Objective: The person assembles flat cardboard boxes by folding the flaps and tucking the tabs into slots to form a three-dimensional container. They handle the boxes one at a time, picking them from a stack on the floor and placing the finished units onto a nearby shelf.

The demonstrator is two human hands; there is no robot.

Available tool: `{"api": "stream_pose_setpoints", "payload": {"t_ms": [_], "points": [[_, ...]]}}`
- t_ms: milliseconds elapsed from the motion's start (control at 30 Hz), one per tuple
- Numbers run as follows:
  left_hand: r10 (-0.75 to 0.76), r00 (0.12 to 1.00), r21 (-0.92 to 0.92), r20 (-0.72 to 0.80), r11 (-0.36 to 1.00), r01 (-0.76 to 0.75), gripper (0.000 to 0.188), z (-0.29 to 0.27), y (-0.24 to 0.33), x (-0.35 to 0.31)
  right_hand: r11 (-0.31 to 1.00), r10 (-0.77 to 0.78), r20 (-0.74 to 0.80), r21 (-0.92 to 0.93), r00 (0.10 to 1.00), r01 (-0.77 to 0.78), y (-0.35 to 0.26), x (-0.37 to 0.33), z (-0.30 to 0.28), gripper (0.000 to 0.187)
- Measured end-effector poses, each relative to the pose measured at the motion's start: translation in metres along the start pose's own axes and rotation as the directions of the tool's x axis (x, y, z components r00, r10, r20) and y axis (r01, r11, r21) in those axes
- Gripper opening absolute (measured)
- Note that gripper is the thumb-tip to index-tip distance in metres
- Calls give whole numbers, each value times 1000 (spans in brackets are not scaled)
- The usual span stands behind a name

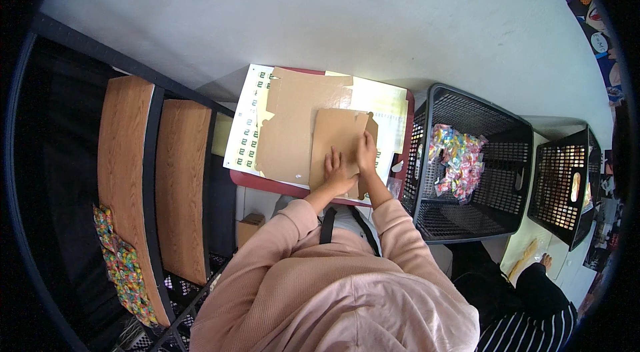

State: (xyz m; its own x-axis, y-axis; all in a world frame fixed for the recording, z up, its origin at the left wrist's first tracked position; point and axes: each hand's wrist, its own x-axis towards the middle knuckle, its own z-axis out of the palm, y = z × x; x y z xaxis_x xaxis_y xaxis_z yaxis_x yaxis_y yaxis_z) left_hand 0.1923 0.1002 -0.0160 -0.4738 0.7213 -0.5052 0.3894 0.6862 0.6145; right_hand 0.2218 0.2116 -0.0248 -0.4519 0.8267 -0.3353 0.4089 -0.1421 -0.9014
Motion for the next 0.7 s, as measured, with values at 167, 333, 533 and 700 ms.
{"api": "stream_pose_setpoints", "payload": {"t_ms": [167,333,533,700], "points": [[100,993,266,60,958,-112,81,-26,-17,3,785,-439,156,-412,885,462,-8,-22,-3,67],[237,970,455,-50,870,-189,104,-48,-37,9,340,-396,463,-728,793,595,6,-19,8,69],[177,984,481,-27,865,-142,131,-73,-38,20,300,-286,492,-769,822,565,12,-20,10,79],[183,983,518,-24,843,-145,131,-74,-37,16,245,-207,495,-808,844,535,10,-19,14,85]]}}
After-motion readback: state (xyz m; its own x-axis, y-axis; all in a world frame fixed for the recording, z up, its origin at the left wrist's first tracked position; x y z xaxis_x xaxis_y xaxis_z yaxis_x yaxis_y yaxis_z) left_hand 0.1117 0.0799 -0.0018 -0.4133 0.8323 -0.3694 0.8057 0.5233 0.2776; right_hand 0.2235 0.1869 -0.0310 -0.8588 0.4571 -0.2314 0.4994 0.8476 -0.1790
